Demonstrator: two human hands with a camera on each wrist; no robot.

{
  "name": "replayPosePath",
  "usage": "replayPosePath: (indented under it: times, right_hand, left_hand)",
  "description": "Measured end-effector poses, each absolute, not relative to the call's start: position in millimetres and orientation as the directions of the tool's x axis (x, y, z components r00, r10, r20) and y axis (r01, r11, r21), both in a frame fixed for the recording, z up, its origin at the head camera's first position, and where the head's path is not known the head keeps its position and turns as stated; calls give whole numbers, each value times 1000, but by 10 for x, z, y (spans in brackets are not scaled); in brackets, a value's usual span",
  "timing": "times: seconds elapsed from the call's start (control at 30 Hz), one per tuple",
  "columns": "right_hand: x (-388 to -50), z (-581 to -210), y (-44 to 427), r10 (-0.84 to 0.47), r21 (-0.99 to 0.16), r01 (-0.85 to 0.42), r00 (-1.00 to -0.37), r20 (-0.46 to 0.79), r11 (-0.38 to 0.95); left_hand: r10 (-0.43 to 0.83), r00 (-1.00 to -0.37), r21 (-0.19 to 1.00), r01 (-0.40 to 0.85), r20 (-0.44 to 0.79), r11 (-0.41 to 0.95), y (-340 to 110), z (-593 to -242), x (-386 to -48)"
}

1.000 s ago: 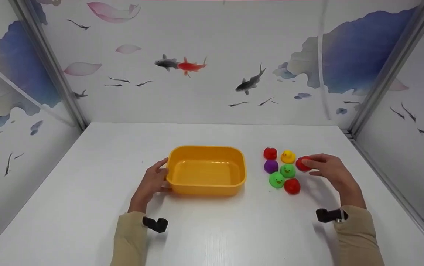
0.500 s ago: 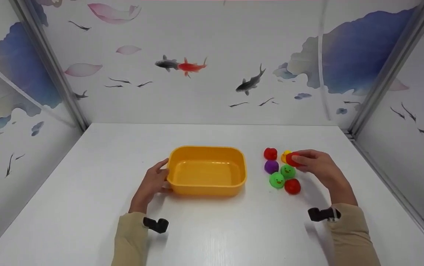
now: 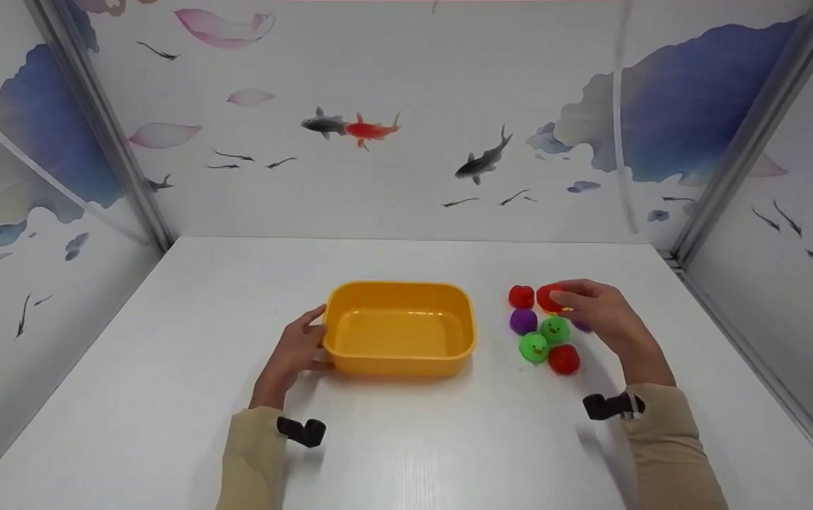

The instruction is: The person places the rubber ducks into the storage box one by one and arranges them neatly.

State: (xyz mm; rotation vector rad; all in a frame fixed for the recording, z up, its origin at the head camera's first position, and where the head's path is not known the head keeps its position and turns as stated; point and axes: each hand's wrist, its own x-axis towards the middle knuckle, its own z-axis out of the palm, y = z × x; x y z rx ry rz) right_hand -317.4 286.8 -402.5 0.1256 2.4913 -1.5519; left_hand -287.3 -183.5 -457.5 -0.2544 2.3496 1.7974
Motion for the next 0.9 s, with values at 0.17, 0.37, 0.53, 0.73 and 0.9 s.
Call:
replayPosePath:
  times: [0.17,0.37,0.53,0.73,0.9]
  right_hand:
    - [-3249,-3918,2713,-38,-873,224,-963,-266,433]
    - [-3331,-3823,2520,-64,-860,207,-962,-266,467]
    - [-3383,-3793,2376,-97,-839,147,-969,-229,523]
    - [-3441,-3770,2208,-111,-816,151,-961,-253,557]
    - [-3497,-3748,2041,-147,-833,151,-952,-267,533]
  left_hand:
    - [-26,-974,938,-225,-226,264,-1829,-4566,-2874]
    - [-27,-972,934,-231,-232,273,-1827,-4562,-2890]
    - [-31,-972,933,-232,-233,274,-1832,-4568,-2892]
    - [-18,-974,944,-225,-227,242,-1833,-4582,-2890]
    - [-19,-975,946,-219,-221,237,-1846,-4585,-2872]
